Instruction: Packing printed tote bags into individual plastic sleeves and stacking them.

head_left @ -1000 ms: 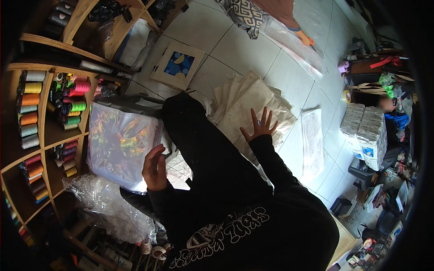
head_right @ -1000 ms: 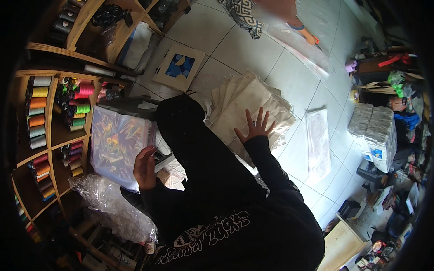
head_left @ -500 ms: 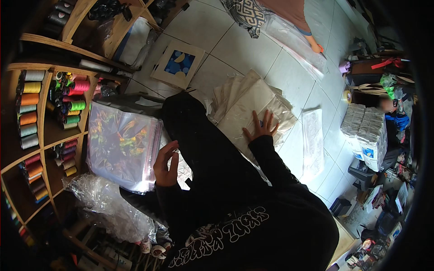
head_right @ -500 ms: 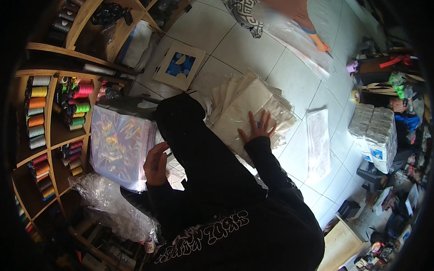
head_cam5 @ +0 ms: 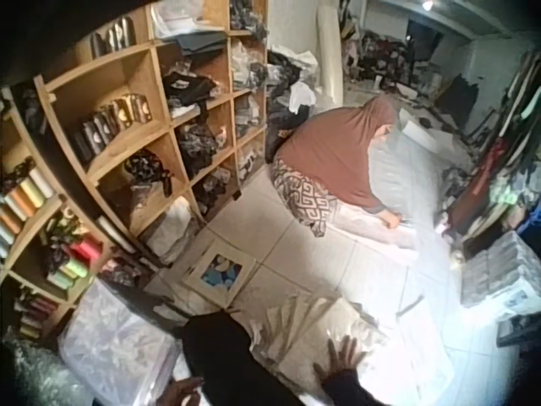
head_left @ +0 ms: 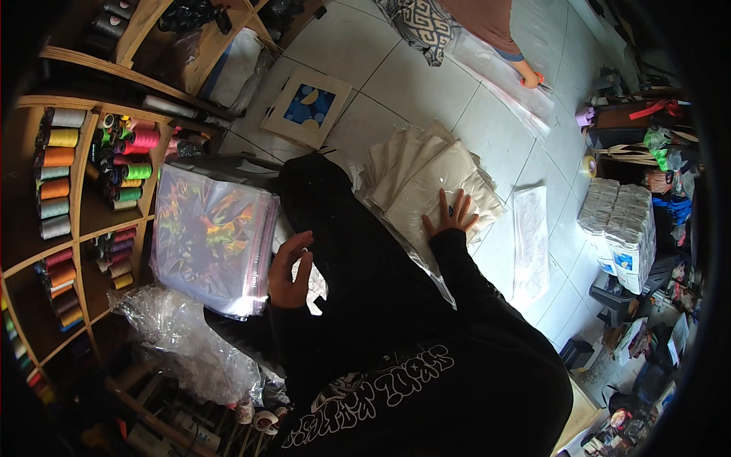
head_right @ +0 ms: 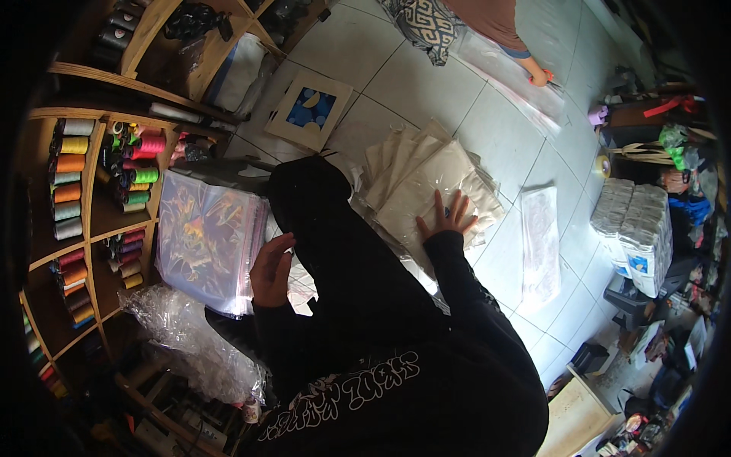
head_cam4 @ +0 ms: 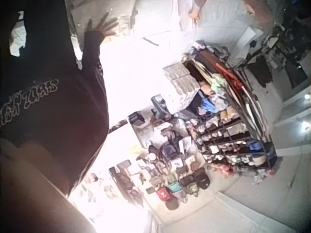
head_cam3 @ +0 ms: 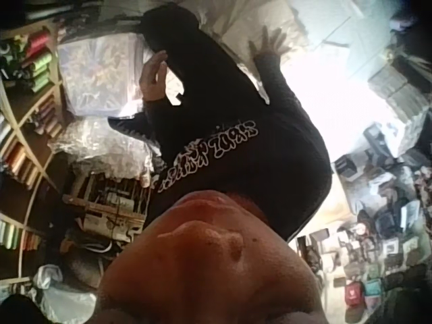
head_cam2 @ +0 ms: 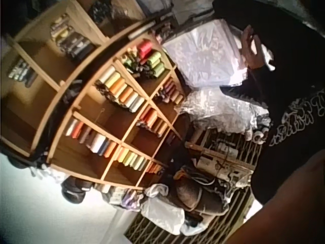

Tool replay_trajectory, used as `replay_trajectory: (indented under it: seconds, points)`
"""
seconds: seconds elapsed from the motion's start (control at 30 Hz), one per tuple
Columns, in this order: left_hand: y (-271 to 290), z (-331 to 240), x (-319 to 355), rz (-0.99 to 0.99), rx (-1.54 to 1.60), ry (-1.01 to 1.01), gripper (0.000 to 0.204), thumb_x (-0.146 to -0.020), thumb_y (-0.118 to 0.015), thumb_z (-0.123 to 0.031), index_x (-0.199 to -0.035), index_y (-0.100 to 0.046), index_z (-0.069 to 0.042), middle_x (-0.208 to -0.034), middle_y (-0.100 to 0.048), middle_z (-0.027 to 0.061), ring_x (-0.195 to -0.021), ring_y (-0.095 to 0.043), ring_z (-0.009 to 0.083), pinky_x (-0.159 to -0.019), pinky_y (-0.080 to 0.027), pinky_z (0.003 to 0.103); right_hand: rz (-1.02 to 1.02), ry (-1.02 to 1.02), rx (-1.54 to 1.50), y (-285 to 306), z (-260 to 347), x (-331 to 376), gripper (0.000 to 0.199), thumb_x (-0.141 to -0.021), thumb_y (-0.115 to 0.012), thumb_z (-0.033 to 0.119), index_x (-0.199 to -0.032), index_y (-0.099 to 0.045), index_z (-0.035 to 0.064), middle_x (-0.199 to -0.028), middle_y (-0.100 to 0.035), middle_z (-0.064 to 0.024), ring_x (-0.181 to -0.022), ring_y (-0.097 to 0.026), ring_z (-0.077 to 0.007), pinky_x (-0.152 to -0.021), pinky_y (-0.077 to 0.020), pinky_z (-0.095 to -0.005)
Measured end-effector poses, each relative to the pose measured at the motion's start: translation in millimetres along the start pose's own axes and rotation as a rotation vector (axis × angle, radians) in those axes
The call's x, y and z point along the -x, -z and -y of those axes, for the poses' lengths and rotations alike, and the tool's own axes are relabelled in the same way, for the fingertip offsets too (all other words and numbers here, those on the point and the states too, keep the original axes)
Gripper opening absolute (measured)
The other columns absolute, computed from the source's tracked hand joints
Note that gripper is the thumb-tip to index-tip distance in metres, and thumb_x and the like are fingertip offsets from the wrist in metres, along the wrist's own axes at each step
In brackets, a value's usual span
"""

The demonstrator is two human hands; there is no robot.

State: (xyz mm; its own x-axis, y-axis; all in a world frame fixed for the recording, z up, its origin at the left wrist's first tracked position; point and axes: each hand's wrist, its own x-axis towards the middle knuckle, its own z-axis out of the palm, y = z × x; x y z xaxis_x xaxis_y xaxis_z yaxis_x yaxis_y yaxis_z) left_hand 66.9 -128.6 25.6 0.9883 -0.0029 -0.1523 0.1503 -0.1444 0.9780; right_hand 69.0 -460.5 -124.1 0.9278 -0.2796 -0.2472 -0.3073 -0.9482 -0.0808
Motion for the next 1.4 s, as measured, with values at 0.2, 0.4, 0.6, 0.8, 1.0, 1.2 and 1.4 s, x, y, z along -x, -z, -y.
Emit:
replay_trajectory:
  seconds: [0.2, 0.4, 0.6, 0.8, 1.0, 1.2, 1.4]
  points:
    - [5.1, -3.7, 7.3, -0.014, 0.031, 0.023, 0.03, -0.086, -0.048, 0.001, -0.116, -0.049, 0.003, -0.116, -0.055, 0.0148, -0.108, -0.053, 0.0215, -0.091, -0.041, 0.032, 0.012, 0.013, 0.043, 14.9, 16.5, 2.5, 0.079, -0.076, -0.054, 0.058, -0.141, -0.018, 0.0318, -0.149, 0.001, -0.0153, -0.137, 0.004, -0.0327, -0.1, 0.001, -0.066]
    - [7.9, -0.1, 14.1, -0.066, 0.039, -0.032, 0.031, -0.086, -0.051, 0.003, -0.116, -0.051, 0.0, -0.114, -0.056, 0.0122, -0.104, -0.055, 0.0188, -0.087, -0.044, 0.029, -0.001, 0.037, 0.062, 16.6, 16.9, 1.0, 0.08, -0.075, -0.054, 0.059, -0.141, -0.018, 0.0325, -0.149, 0.0, -0.0145, -0.137, 0.002, -0.0325, -0.1, 0.0009, -0.0658]
    - [8.8, 1.4, 16.1, -0.069, 0.072, 0.007, 0.03, -0.086, -0.049, 0.002, -0.117, -0.049, 0.002, -0.114, -0.056, 0.0134, -0.106, -0.055, 0.022, -0.09, -0.041, 0.032, -0.019, 0.044, 0.057, 17.9, 24.6, 0.8, 0.081, -0.073, -0.055, 0.061, -0.141, -0.019, 0.0336, -0.149, -0.002, -0.0142, -0.137, 0.001, -0.0329, -0.1, 0.0007, -0.066]
    - [8.5, 3.2, 14.8, -0.069, 0.069, -0.01, 0.03, -0.086, -0.049, 0.002, -0.116, -0.05, 0.002, -0.114, -0.056, 0.0134, -0.106, -0.055, 0.0221, -0.092, -0.04, 0.032, -0.072, 0.095, 0.021, 21.5, 35.3, -4.9, 0.082, -0.072, -0.057, 0.06, -0.141, -0.021, 0.0326, -0.148, -0.005, -0.0147, -0.137, -0.002, -0.0353, -0.099, 0.0003, -0.0666]
    - [12.6, 6.5, 13.3, -0.096, 0.055, 0.006, 0.029, -0.086, -0.048, 0.003, -0.114, -0.05, 0.003, -0.113, -0.057, 0.014, -0.105, -0.055, 0.0223, -0.092, -0.041, 0.032, -0.158, 0.199, -0.018, 27.4, 60.3, -22.8, 0.079, -0.072, -0.055, 0.062, -0.139, -0.028, 0.0303, -0.147, -0.011, -0.0164, -0.136, -0.005, -0.0362, -0.097, 0.0006, -0.068]
    - [39.1, 5.1, 9.5, -0.433, -0.127, -0.084, 0.025, -0.084, -0.051, 0.002, -0.108, -0.054, 0.003, -0.112, -0.056, 0.0142, -0.1, -0.056, 0.0226, -0.085, -0.044, 0.03, -0.24, 0.334, -0.1, 18.0, 127.9, -70.2, 0.065, -0.077, -0.055, 0.053, -0.133, -0.038, 0.0254, -0.144, -0.024, -0.0137, -0.135, -0.015, -0.0325, -0.099, -0.0045, -0.0653]
    - [72.9, 32.0, 3.2, -0.62, -0.809, -0.165, 0.033, -0.076, -0.061, -0.007, -0.108, -0.056, -0.001, -0.12, -0.049, 0.0188, -0.112, -0.046, 0.0341, -0.095, -0.036, 0.042, -0.068, 0.419, -0.262, -39.1, 212.1, -175.6, 0.052, -0.081, -0.054, 0.045, -0.123, -0.047, 0.0151, -0.13, -0.043, -0.016, -0.124, -0.038, -0.0312, -0.098, -0.0264, -0.0536]
